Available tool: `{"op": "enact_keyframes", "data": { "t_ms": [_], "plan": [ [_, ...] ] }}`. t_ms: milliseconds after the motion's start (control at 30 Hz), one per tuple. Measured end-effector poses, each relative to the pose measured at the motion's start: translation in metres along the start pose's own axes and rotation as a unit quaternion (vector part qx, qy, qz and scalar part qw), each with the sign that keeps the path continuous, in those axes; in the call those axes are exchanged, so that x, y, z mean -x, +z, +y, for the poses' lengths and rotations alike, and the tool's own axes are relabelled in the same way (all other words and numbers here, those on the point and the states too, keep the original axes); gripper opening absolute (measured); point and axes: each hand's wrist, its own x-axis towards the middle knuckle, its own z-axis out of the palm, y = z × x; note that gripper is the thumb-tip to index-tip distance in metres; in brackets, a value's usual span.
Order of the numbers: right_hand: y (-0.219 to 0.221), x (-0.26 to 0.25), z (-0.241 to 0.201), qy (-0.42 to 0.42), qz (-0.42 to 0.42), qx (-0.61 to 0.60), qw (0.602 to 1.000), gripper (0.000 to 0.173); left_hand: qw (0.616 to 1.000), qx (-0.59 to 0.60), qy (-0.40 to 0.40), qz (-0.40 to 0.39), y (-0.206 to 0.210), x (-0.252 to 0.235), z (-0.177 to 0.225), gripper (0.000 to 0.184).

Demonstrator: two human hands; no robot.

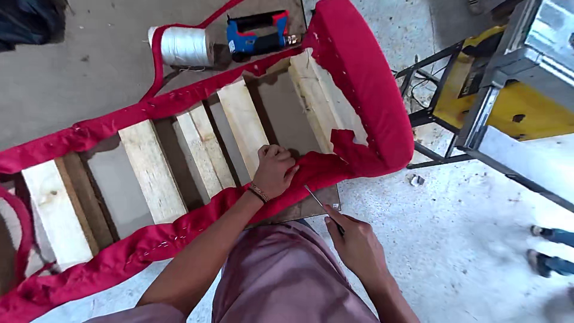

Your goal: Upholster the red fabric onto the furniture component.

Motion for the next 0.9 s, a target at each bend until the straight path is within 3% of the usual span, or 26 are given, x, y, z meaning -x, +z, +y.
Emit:
{"op": "enact_keyframes", "data": {
  "t_ms": [367,667,800,900],
  "plan": [
    [-0.026,-0.011,-0.047,0.045,-0.087,0.133,0.986,0.039,1.000,0.019,-0.015,0.004,0.001,-0.002,-0.005,0.027],
    [-0.045,-0.057,-0.150,0.143,-0.292,0.316,0.891,0.040,0.999,0.039,-0.005,0.018,0.004,0.001,-0.008,0.029],
    [-0.045,-0.056,-0.130,0.200,-0.317,0.227,0.899,0.044,0.999,0.048,0.000,0.025,0.006,0.002,-0.009,0.028],
    [-0.023,-0.025,-0.078,0.170,-0.202,0.069,0.962,0.044,0.998,0.053,-0.001,0.023,0.005,0.003,-0.011,0.029]
  ]
}}
